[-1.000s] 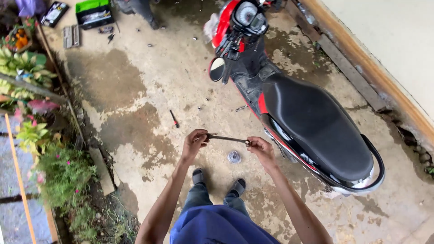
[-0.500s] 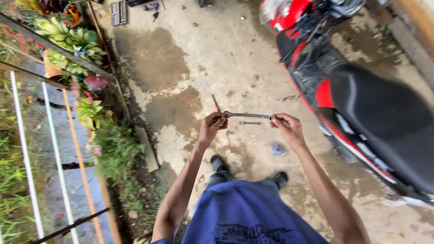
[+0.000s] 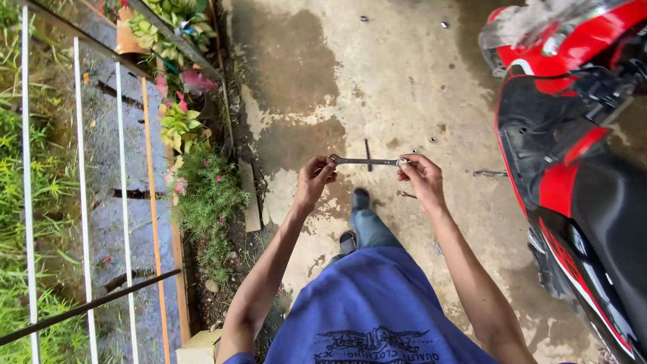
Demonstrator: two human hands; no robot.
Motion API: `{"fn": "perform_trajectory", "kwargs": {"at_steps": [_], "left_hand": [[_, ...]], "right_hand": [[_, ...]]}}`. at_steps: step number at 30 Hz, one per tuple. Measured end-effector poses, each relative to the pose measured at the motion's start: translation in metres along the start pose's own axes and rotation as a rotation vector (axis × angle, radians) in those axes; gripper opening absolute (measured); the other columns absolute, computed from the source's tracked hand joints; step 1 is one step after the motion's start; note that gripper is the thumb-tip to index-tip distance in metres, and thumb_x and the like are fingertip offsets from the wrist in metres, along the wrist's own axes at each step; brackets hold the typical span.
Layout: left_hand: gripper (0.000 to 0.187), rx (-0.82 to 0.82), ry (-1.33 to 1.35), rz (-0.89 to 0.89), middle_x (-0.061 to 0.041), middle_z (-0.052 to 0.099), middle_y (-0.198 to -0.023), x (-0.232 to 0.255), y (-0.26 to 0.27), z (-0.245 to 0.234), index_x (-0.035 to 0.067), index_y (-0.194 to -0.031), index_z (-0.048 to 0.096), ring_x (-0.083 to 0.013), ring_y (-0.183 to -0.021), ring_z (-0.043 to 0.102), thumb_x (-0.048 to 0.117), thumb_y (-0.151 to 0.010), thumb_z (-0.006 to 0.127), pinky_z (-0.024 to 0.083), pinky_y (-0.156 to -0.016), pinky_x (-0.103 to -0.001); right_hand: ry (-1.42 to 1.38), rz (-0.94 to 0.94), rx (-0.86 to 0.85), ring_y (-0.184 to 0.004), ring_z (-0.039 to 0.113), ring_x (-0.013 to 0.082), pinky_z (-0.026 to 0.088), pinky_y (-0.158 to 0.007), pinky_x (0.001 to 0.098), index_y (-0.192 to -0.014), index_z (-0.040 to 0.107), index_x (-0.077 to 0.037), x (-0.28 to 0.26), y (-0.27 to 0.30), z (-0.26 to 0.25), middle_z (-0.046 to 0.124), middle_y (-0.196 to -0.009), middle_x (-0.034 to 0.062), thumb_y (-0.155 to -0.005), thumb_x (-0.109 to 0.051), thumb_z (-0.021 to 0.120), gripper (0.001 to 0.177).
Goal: Organizing various hand tools like wrenches and screwdrivers into a plastic toolbox on the ground.
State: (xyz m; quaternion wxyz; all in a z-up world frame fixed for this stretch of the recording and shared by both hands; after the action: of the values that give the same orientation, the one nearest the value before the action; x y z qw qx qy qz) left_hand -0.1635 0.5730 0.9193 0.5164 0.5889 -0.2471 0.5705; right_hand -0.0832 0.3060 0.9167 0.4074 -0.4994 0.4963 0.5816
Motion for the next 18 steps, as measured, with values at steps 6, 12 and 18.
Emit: {"fn": "perform_trajectory", "kwargs": {"at_steps": [6, 12, 18], "left_hand": [[0.015, -0.003, 0.028, -0.009, -0.009, 0.066, -0.09, 0.013, -0.091, -0.021, 0.003, -0.102, 0.068, -0.0168, -0.08, 0.069, 0.013, -0.093, 0.074, 0.064, -0.075, -0.033], [0.012, 0.036, 0.029, 0.015, -0.007, 0.065, -0.089, 0.062, -0.231, -0.04, 0.004, -0.1, 0.067, -0.0155, -0.079, 0.068, 0.012, -0.093, 0.072, 0.063, -0.075, -0.031], [0.016, 0.046, -0.029, 0.088, -0.006, 0.063, -0.09, 0.148, -0.343, -0.043, 0.007, -0.108, 0.066, -0.0139, -0.08, 0.065, 0.014, -0.094, 0.071, 0.062, -0.075, -0.03]], "right_hand": [[0.004, 0.012, -0.041, -0.068, 0.071, 0.0159, 0.06, -0.07, 0.0253, -0.119, 0.07, -0.005, 0.0, -0.101, 0.039, 0.071, -0.08, 0.0119, -0.095, -0.004, 0.066, 0.024], [-0.041, 0.02, -0.072, -0.067, 0.071, 0.0143, 0.06, -0.068, 0.0243, -0.119, 0.069, -0.005, -0.009, -0.237, 0.095, 0.071, -0.08, 0.0103, -0.095, -0.005, 0.065, 0.024], [-0.038, -0.005, -0.115, -0.068, 0.071, 0.015, 0.058, -0.069, 0.0243, -0.12, 0.069, -0.004, -0.069, -0.352, 0.146, 0.071, -0.08, 0.0117, -0.095, -0.005, 0.065, 0.025]]}}
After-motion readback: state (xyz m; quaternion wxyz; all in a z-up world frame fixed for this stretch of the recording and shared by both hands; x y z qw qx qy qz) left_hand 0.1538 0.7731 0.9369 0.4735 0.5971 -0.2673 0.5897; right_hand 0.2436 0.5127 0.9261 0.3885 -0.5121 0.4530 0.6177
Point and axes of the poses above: each hand's wrist, its own y-axis away from the middle knuckle, its own z-axis out of the palm, x = y × z, the point moved 2 cm from there along -y, towards the middle knuckle
